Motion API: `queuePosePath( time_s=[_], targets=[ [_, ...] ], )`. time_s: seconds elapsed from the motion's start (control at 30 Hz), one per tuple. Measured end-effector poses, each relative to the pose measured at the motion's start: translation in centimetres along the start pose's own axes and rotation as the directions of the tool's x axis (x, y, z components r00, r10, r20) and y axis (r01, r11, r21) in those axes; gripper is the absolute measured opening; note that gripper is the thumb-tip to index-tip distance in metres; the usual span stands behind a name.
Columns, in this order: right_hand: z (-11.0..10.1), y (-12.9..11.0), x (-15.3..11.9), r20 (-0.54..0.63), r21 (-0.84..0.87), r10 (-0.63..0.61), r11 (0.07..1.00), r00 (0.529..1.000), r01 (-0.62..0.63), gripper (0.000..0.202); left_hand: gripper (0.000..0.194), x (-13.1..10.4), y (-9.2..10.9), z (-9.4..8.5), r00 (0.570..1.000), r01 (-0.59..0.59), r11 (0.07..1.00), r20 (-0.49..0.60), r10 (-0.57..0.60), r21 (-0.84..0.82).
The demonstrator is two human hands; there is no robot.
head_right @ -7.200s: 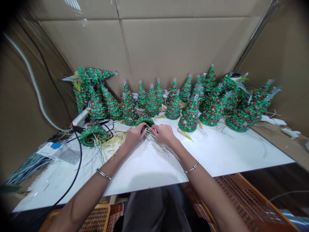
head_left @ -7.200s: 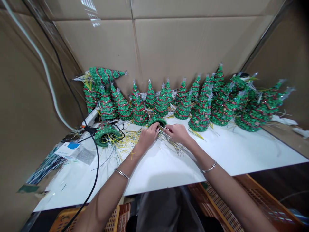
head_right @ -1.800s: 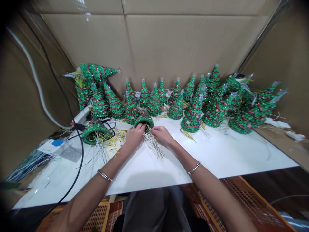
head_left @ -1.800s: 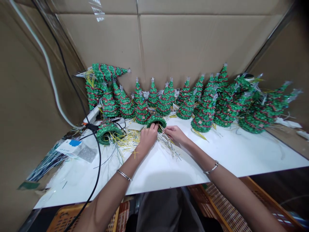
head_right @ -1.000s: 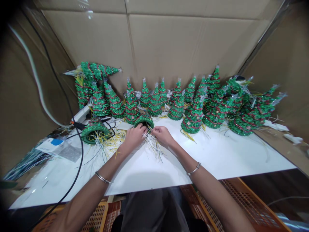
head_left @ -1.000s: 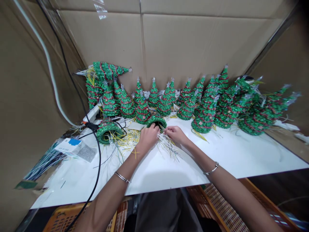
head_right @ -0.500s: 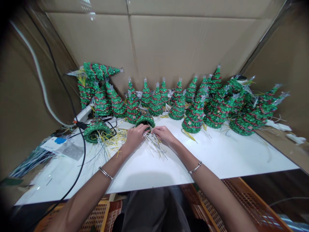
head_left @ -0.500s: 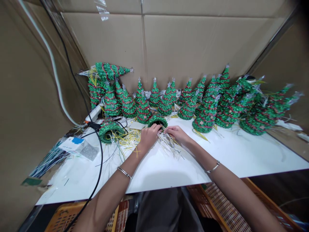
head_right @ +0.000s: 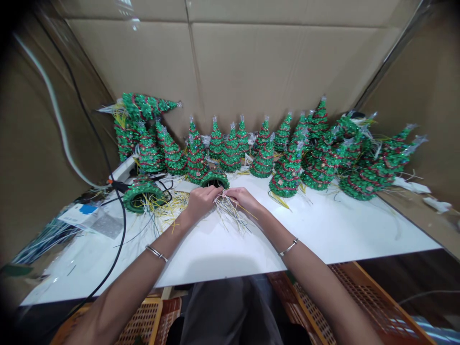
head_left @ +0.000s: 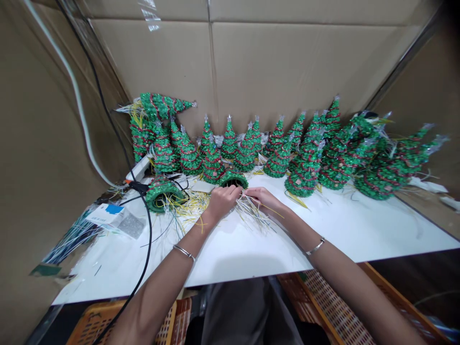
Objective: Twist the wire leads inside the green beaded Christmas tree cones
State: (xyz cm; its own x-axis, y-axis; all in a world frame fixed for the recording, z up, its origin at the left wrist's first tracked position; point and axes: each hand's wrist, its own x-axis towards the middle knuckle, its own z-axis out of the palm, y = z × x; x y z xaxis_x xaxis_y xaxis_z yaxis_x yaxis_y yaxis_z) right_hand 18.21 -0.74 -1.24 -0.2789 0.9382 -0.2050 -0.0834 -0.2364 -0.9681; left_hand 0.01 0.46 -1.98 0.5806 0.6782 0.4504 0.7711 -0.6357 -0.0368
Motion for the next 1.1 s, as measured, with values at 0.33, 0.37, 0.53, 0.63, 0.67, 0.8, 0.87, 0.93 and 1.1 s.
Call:
queuePosePath(
  time_s=[0.33,0.37,0.53,0.63,0.67,0.8,0.87,0.93,1.1],
  targets=[
    [0.2,-0.6,-0.4,-0.068,-0.303,-0.166,0.943,0.984,0.138,0.027,0.043,-0.2,-0.5,0.2,1.000,-0.003,1.000,-0.016,0.003,0.030],
    [0.0,-0.6,-0.4,-0.075,-0.351,-0.194,0.923,0.978,0.156,0.028,0.043,-0.3,-0.5,0.2,1.000,0.001,1.000,-0.023,-0.001,0.030],
    [-0.8,-0.6,-0.3,-0.077,-0.575,-0.306,0.791,0.949,0.208,0.032,0.040,-0.4,-0.6,0.2,0.998,0.040,0.999,-0.055,-0.039,0.026],
    [-1.1,-0.8,-0.4,-0.082,-0.651,-0.333,0.732,0.939,0.202,0.034,0.035,-0.4,-0.7,0.0,0.997,0.050,0.999,-0.058,-0.050,0.014],
    [-1.1,-0.9,-0.4,-0.083,-0.672,-0.343,0.712,0.936,0.201,0.034,0.034,-0.3,-0.7,0.0,0.997,0.045,0.999,-0.064,-0.045,0.012],
    [-1.3,-1.4,-0.6,-0.068,-0.746,-0.365,0.637,0.929,0.195,0.031,0.028,-0.2,-0.8,-0.2,0.988,-0.020,1.000,-0.151,0.017,-0.020],
    [-1.6,-1.7,-0.6,-0.043,-0.745,-0.345,0.637,0.938,0.200,0.030,0.025,-0.2,-0.8,-0.2,0.977,-0.077,0.995,-0.205,0.062,-0.067],
    [-1.9,-1.8,-0.6,-0.016,-0.729,-0.321,0.652,0.947,0.208,0.030,0.023,-0.2,-0.8,-0.1,0.964,-0.122,0.986,-0.251,0.090,-0.115],
    [-2.3,-1.9,-0.6,0.037,-0.745,-0.313,0.625,0.949,0.235,0.029,0.020,-0.2,-0.6,0.1,0.944,-0.064,0.971,-0.330,-0.016,-0.231]
  ],
)
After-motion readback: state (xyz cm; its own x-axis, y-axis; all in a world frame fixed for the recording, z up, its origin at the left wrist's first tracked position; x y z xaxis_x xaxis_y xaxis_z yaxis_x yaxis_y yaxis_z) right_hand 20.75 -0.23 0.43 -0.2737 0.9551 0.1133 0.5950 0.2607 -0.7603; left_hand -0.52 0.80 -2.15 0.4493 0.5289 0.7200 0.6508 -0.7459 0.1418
